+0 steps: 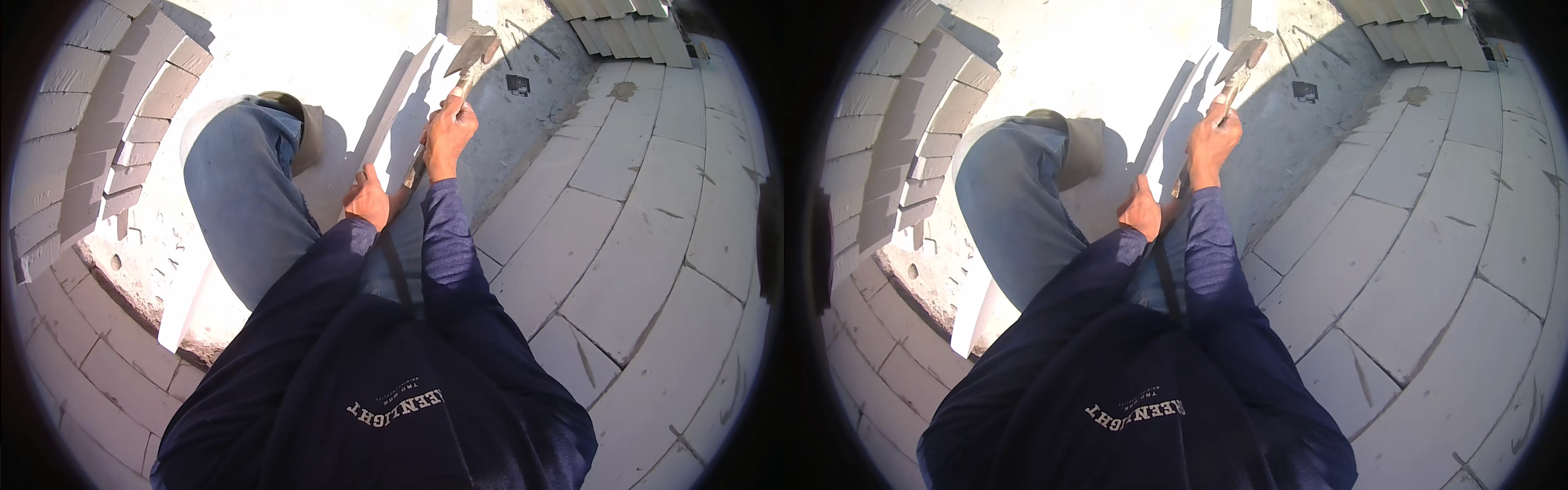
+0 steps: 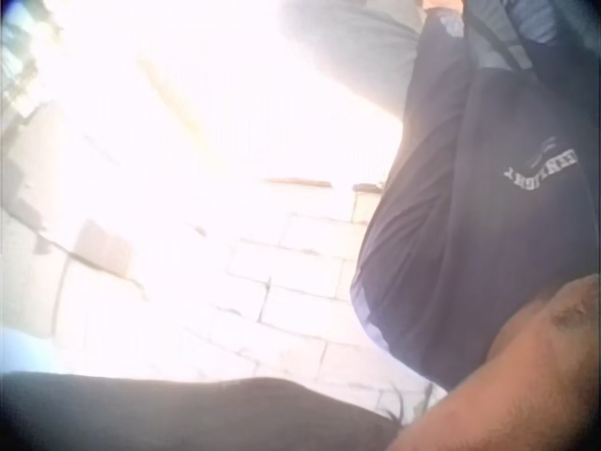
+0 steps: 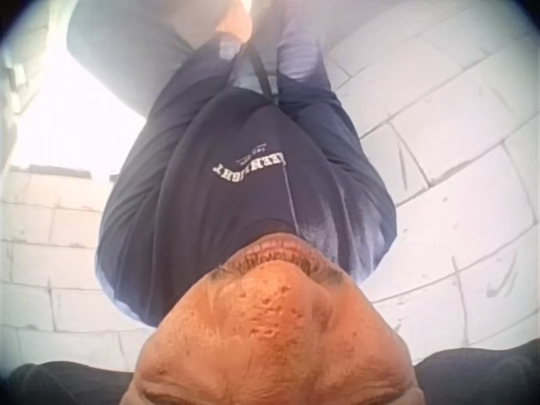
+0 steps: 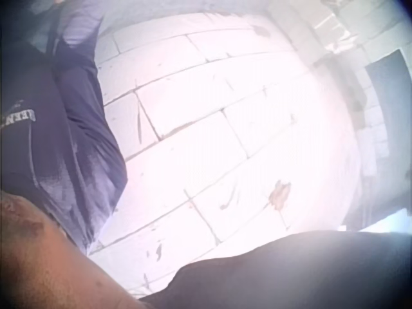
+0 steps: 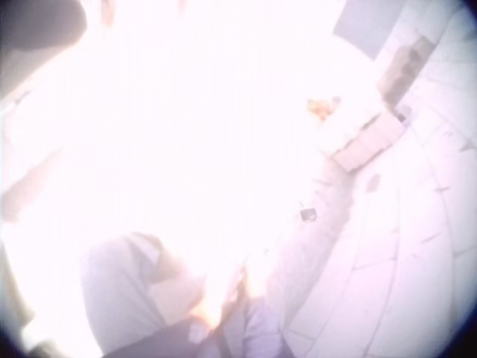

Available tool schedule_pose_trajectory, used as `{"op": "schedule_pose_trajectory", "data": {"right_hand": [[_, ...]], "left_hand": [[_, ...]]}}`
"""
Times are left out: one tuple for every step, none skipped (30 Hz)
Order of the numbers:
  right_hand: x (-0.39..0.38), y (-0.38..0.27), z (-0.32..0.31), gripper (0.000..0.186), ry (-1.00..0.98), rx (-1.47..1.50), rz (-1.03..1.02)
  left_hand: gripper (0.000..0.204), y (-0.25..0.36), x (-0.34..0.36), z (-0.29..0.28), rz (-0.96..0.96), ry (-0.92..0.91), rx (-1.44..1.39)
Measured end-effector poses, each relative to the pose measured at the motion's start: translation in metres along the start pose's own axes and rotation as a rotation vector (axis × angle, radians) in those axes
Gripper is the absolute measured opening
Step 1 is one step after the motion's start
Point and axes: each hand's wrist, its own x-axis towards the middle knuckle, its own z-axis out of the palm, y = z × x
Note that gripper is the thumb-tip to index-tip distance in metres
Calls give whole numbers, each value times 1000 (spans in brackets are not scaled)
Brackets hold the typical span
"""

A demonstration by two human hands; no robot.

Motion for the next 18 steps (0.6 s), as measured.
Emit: {"op": "schedule_pose_trajectory", "data": {"right_hand": [[-1, 0, 0, 46, 27, 13, -65], [0, 13, 3, 47, 40, -40, -84], [4, 34, 5, 49, 65, -94, -109], [5, 42, 7, 50, 69, -122, -77], [7, 50, 9, 51, 73, -149, -44], [7, 52, 13, 51, 54, -142, 46], [10, 54, 15, 51, 35, -134, 135], [18, 56, 9, 50, 16, -109, 138], [25, 59, 5, 50, -11, -86, 145], [16, 29, 6, 49, -35, -24, 233], [10, 5, 3, 49, -53, 37, 318], [6, -1, -2, 48, -42, 47, 255], [5, -5, -7, 48, -46, 67, 201], [4, -9, -10, 48, -49, 88, 148], [3, -13, -15, 48, -40, 107, 89], [0, -16, -17, 48, -31, 96, 64], [-2, -8, -14, 49, -24, 86, 64], [-2, 6, -12, 49, -15, 79, 58]], "left_hand": [[41, -3, 1, 1, 10, 5, 6], [41, -6, 1, 2, 20, 11, 12], [40, -4, 2, 3, 13, 11, 16], [39, -3, 1, 3, 4, 11, 17], [38, -2, 0, 4, -6, 12, 18], [39, -1, 1, 3, -6, 8, 13], [40, 0, 1, 3, -4, 2, 7], [41, 1, 2, 2, -2, -4, 0], [43, 2, 1, 2, -8, -15, 6], [45, 1, 1, 0, -24, -20, 14], [48, 1, 1, -1, -32, -29, 19], [51, -1, 3, 3, -31, -5, 7], [55, -4, 5, 9, -32, 17, -5], [59, -8, 5, 15, -33, 39, -16], [63, -5, 4, 12, -29, 40, -8], [68, -3, 2, 9, -26, 42, -1], [73, -1, 1, 6, -23, 45, 8], [73, 2, 1, 6, -21, 49, 15]]}}
